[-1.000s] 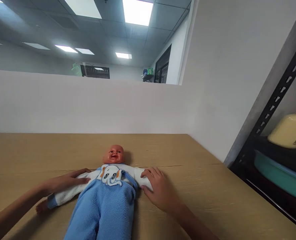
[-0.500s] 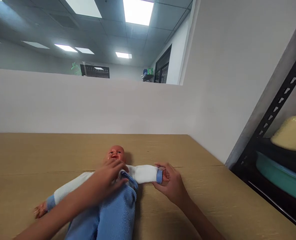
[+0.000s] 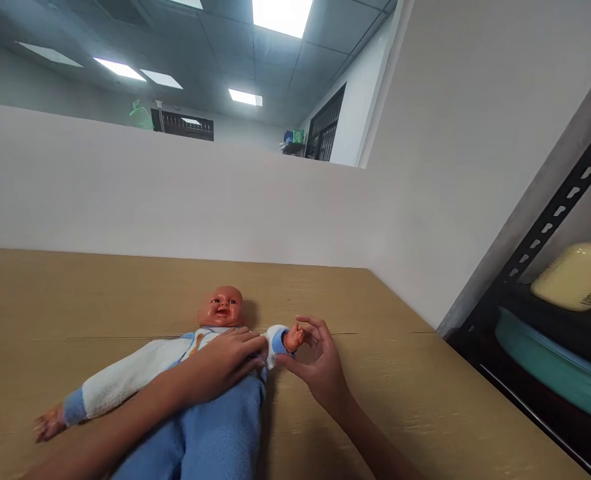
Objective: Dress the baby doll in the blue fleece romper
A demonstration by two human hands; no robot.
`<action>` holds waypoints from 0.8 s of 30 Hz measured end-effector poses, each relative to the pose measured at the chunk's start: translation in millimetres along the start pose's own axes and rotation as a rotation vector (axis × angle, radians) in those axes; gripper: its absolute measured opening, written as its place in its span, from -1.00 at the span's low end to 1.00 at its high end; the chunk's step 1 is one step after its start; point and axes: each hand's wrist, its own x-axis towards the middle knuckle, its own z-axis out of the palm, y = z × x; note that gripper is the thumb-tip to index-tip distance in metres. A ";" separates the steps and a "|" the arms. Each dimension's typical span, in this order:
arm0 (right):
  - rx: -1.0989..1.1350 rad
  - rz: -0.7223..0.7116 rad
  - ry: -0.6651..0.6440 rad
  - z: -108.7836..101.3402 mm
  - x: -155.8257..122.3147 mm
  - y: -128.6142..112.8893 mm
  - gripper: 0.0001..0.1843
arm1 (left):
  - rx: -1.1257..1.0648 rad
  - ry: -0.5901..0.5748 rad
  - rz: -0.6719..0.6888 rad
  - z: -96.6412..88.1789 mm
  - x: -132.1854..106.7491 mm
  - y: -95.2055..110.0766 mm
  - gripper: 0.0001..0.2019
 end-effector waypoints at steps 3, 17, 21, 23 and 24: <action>-0.140 -0.072 -0.011 10.1 -1.1 2.1 -0.33 | -0.104 0.078 0.144 -6.0 -3.4 -2.4 -0.72; 0.202 0.147 -0.277 38.3 -30.2 -10.6 -0.64 | -0.768 0.231 -0.204 -1.8 8.3 -4.5 -0.67; 0.277 0.210 -0.218 50.8 -32.5 -14.0 -0.65 | -0.746 0.227 -0.171 -0.1 9.4 -5.6 -0.70; 0.259 0.209 -0.182 54.8 -31.5 -16.5 -0.62 | -0.757 0.229 -0.160 0.2 8.4 -5.3 -0.72; 0.247 0.210 -0.175 55.8 -30.5 -18.2 -0.61 | -0.761 0.231 -0.153 0.2 7.7 -5.3 -0.72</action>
